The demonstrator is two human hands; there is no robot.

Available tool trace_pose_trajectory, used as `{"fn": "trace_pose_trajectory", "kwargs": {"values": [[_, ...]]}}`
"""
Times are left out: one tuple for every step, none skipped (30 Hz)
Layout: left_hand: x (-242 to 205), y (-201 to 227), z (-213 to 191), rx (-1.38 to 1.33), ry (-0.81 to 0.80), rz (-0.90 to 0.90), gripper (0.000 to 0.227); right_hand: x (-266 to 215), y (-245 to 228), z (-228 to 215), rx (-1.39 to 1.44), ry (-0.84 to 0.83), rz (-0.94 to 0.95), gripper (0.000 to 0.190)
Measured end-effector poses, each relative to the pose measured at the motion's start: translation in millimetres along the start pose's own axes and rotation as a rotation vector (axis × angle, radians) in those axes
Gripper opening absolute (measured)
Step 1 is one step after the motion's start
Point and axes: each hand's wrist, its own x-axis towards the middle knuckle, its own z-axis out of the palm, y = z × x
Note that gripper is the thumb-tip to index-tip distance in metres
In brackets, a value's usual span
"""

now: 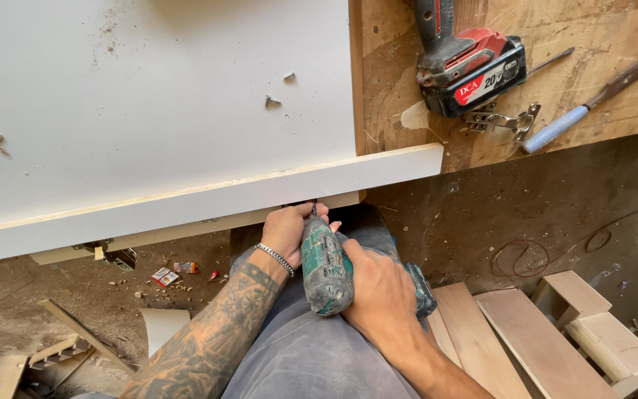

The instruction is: The person attaches metal hinges to a white cabinet door using a cordless drill. They pick up screws, position the hinges, and drive screws into the door to secure them.

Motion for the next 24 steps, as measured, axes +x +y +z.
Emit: {"fn": "trace_pose_trajectory", "kwargs": {"values": [[3.7, -2.6, -2.5, -0.031, -0.001, 0.012, 0.016, -0.4, -0.4, -0.3, 0.012, -0.003, 0.008, 0.024], [6.5, -3.9, -3.8, -0.033, -0.004, 0.012, 0.016, 0.2, 0.4, 0.2, 0.010, -0.001, 0.008, 0.024], [9.3, -5.4, -5.1, -0.060, -0.027, 0.016, 0.014, 0.8, 1.3, 0.9, 0.015, 0.019, -0.009, 0.023], [10.9, -8.2, -8.9, -0.085, -0.046, 0.017, 0.014, -0.5, 2.1, 3.1, 0.022, 0.033, -0.024, 0.023], [9.8, -9.1, -9.9, -0.085, -0.044, 0.013, 0.014, -1.4, 2.9, 4.6, 0.021, 0.030, -0.022, 0.023], [9.8, -8.9, -9.0, -0.100, -0.034, 0.018, 0.014, -0.9, 3.7, 5.3, 0.032, 0.048, -0.034, 0.024], [9.4, -8.6, -8.1, -0.114, -0.025, 0.022, 0.014, -0.6, 4.5, 5.9, 0.043, 0.067, -0.046, 0.024], [7.9, -7.4, -7.6, -0.114, -0.027, 0.023, 0.014, -0.9, 3.4, 5.1, 0.042, 0.069, -0.047, 0.024], [6.4, -6.3, -6.9, -0.105, -0.033, 0.018, 0.015, -1.2, 2.4, 4.3, 0.044, 0.061, -0.036, 0.023], [4.6, -5.7, -6.6, -0.096, -0.037, 0.012, 0.015, -2.0, 1.7, 3.5, 0.046, 0.050, -0.024, 0.021], [6.3, -5.9, -7.3, -0.097, -0.037, 0.012, 0.015, -0.9, 3.2, 4.9, 0.046, 0.051, -0.024, 0.021], [8.2, -7.1, -8.0, -0.101, -0.046, 0.015, 0.014, -0.3, 5.2, 6.8, 0.052, 0.074, -0.045, 0.023], [10.2, -8.3, -8.5, -0.105, -0.054, 0.018, 0.014, 0.4, 7.3, 8.7, 0.058, 0.097, -0.065, 0.025], [10.1, -8.5, -8.4, -0.103, -0.057, 0.015, 0.014, 0.4, 7.7, 8.6, 0.058, 0.099, -0.061, 0.025], [9.8, -8.7, -8.2, -0.103, -0.053, 0.020, 0.013, 0.3, 8.1, 8.4, 0.058, 0.097, -0.064, 0.026], [9.2, -8.1, -8.6, -0.105, -0.047, 0.028, 0.014, 0.4, 8.0, 8.3, 0.059, 0.095, -0.070, 0.026], [8.5, -8.7, -8.8, -0.104, -0.048, 0.027, 0.014, -0.5, 7.7, 7.7, 0.059, 0.096, -0.069, 0.026], [8.4, -8.3, -8.6, -0.099, -0.058, 0.026, 0.014, -0.6, 6.9, 6.9, 0.067, 0.093, -0.061, 0.023], [8.3, -7.6, -8.5, -0.094, -0.068, 0.026, 0.014, -0.7, 5.9, 6.1, 0.075, 0.090, -0.053, 0.020], [8.7, -7.0, -8.1, -0.094, -0.070, 0.026, 0.014, -0.3, 5.2, 5.5, 0.074, 0.092, -0.053, 0.020], [9.3, -6.3, -7.8, -0.092, -0.067, 0.026, 0.012, 0.2, 4.5, 5.1, 0.068, 0.089, -0.050, 0.022], [9.7, -6.3, -8.7, -0.092, -0.062, 0.025, 0.011, 0.5, 3.9, 5.4, 0.061, 0.084, -0.048, 0.024], [9.1, -6.1, -7.6, -0.094, -0.061, 0.025, 0.011, 0.1, 3.8, 5.1, 0.060, 0.083, -0.049, 0.024], [8.1, -6.1, -7.4, -0.095, -0.052, 0.021, 0.011, -0.8, 3.3, 5.2, 0.065, 0.093, -0.055, 0.025]]}}
